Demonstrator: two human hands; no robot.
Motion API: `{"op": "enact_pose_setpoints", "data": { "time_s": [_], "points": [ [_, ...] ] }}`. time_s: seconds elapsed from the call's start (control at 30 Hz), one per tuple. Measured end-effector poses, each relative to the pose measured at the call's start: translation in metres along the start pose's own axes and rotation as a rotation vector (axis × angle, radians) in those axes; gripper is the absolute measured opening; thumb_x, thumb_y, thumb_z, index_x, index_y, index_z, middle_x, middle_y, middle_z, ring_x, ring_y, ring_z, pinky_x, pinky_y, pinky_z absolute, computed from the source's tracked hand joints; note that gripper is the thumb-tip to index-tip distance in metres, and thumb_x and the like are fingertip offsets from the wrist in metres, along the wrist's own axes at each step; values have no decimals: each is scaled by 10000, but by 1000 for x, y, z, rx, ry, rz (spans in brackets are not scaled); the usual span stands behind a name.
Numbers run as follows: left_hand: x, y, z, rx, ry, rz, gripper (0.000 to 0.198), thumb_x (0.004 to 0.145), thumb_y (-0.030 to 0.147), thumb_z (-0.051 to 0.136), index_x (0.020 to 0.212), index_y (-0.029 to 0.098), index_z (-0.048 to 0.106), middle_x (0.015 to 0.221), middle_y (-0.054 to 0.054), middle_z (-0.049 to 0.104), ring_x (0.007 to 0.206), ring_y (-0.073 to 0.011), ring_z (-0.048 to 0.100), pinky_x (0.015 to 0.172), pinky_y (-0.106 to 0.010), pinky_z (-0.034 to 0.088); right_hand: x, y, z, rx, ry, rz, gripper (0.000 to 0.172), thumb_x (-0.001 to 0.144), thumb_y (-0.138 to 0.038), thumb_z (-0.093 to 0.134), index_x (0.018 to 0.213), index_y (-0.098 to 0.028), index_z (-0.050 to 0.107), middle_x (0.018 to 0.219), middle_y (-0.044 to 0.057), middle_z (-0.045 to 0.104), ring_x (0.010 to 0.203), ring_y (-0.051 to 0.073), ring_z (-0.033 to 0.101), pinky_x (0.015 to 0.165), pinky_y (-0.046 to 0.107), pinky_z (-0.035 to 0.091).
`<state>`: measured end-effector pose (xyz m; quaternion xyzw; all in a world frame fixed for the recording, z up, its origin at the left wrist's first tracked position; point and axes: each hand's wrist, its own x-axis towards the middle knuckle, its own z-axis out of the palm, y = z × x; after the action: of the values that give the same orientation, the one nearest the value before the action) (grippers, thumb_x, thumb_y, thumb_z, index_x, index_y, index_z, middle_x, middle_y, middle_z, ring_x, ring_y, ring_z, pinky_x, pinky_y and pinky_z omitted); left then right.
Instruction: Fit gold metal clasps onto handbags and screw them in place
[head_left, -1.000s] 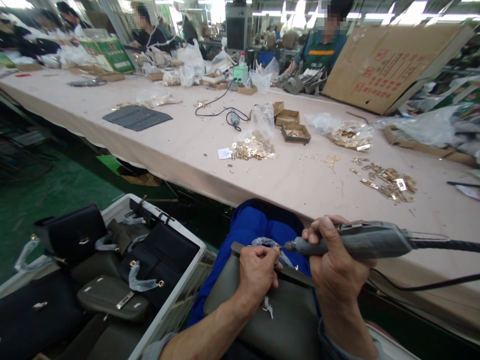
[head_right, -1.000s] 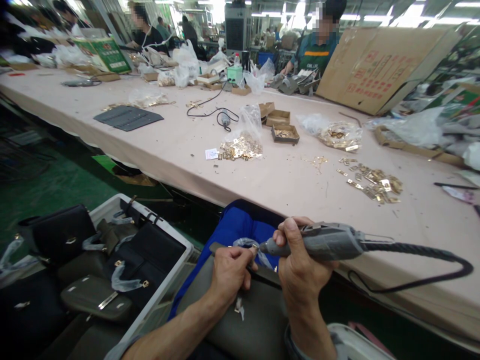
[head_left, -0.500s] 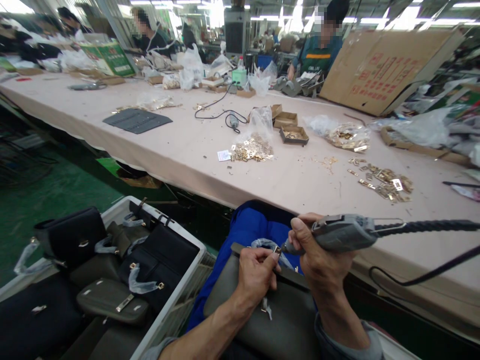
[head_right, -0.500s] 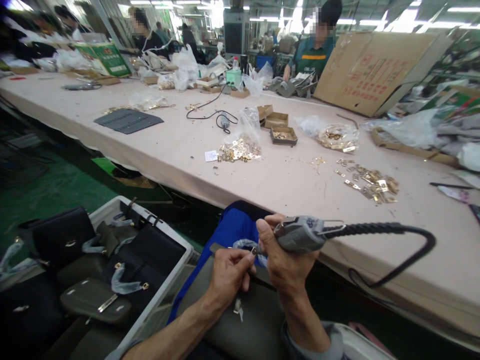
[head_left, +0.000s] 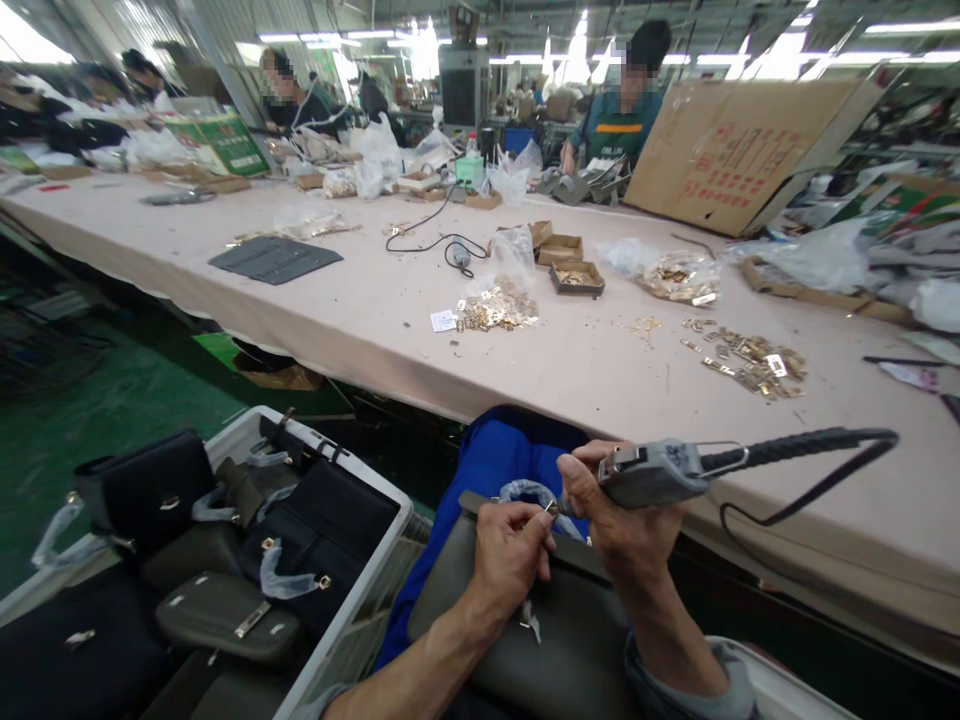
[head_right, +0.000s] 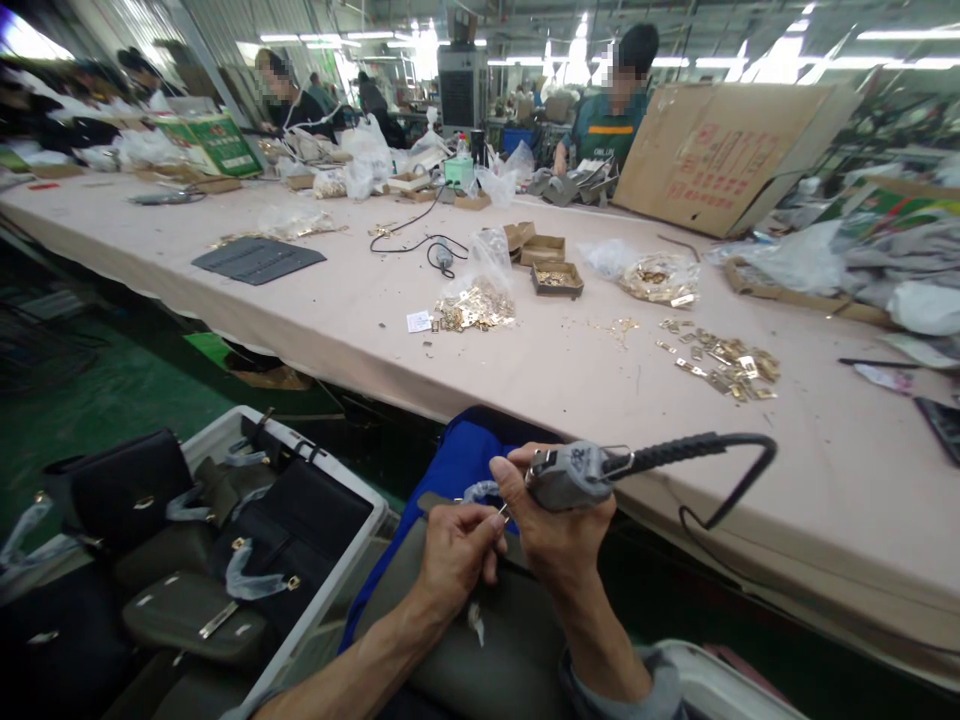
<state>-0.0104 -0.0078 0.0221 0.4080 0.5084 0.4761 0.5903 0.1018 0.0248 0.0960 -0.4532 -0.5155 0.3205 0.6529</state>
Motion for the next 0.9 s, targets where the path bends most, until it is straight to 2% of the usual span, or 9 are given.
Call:
{"op": "enact_pose_setpoints", "data": {
  "time_s": [0.07, 0.13, 0.2, 0.23, 0.33, 0.43, 0.6, 0.77, 0.9],
  "points": [
    [-1, 3, 2, 28, 8, 8, 379, 882, 386, 635, 589, 147, 666, 383, -2, 545, 311, -109, 462, 381, -211, 284, -1, -3, -3, -29, -14, -11, 228, 781, -313, 860, 853, -162, 706, 724, 22, 656, 558, 145, 599, 498, 290, 522],
    [0, 5, 4, 56, 19, 24, 369, 890, 351, 614, 584, 152, 666, 386, -2, 557, 320, -108, 467, 405, -214, 305, 3, -8, -9, 6, -125, -52, 185, 758, -248, 866, 832, -178, 711, 731, 18, 660, 565, 146, 601, 511, 291, 513],
    [1, 7, 7, 63, 45, 32, 363, 897, 333, 598, 590, 154, 673, 386, -2, 568, 323, -110, 473, 418, -215, 324, 10, -17, -18, 180, -212, -95, 160, 763, -199, 839, 858, -208, 712, 699, -1, 639, 560, 151, 595, 519, 300, 501],
    [1, 7, 9, 66, 61, 32, 363, 904, 332, 592, 600, 154, 679, 386, -1, 572, 323, -112, 476, 423, -215, 334, 15, -22, -24, 301, -203, -109, 149, 779, -196, 813, 880, -221, 707, 672, -16, 617, 539, 145, 573, 520, 303, 491],
    [0, 10, 13, 94, 106, 31, 377, 939, 359, 572, 653, 149, 701, 398, -1, 594, 330, -118, 500, 441, -215, 377, 30, -37, -42, 537, 15, -138, 82, 811, -196, 729, 874, -218, 681, 622, -48, 546, 458, 100, 451, 517, 293, 439],
    [-2, 14, 17, 161, 117, 53, 352, 965, 396, 568, 784, 143, 732, 464, -12, 644, 396, -147, 591, 480, -221, 437, 40, -41, -60, 493, 159, -142, 69, 784, -154, 702, 762, -179, 641, 621, -40, 524, 454, 87, 393, 515, 285, 391],
    [-3, 12, 22, 448, 151, 209, 179, 922, 278, 637, 1004, 152, 734, 717, -67, 750, 595, -206, 723, 573, -253, 513, 38, -26, -80, 567, 246, -2, 190, 775, -159, 735, 702, -179, 561, 659, -42, 481, 502, 86, 364, 528, 270, 383],
    [5, -3, 27, 693, 189, 471, 237, 980, 215, 525, 1109, 135, 707, 828, -123, 756, 690, -249, 726, 692, -329, 533, 37, -20, -88, 597, 326, 61, 232, 751, -181, 770, 699, -185, 544, 695, -36, 444, 533, 89, 351, 537, 273, 391],
    [10, -8, 32, 756, 203, 525, 272, 994, 187, 466, 1131, 113, 689, 893, -169, 756, 759, -281, 734, 718, -357, 544, 40, -15, -93, 589, 377, 78, 169, 728, -199, 759, 716, -195, 591, 723, -11, 453, 554, 99, 354, 532, 294, 410]
  ]
}}
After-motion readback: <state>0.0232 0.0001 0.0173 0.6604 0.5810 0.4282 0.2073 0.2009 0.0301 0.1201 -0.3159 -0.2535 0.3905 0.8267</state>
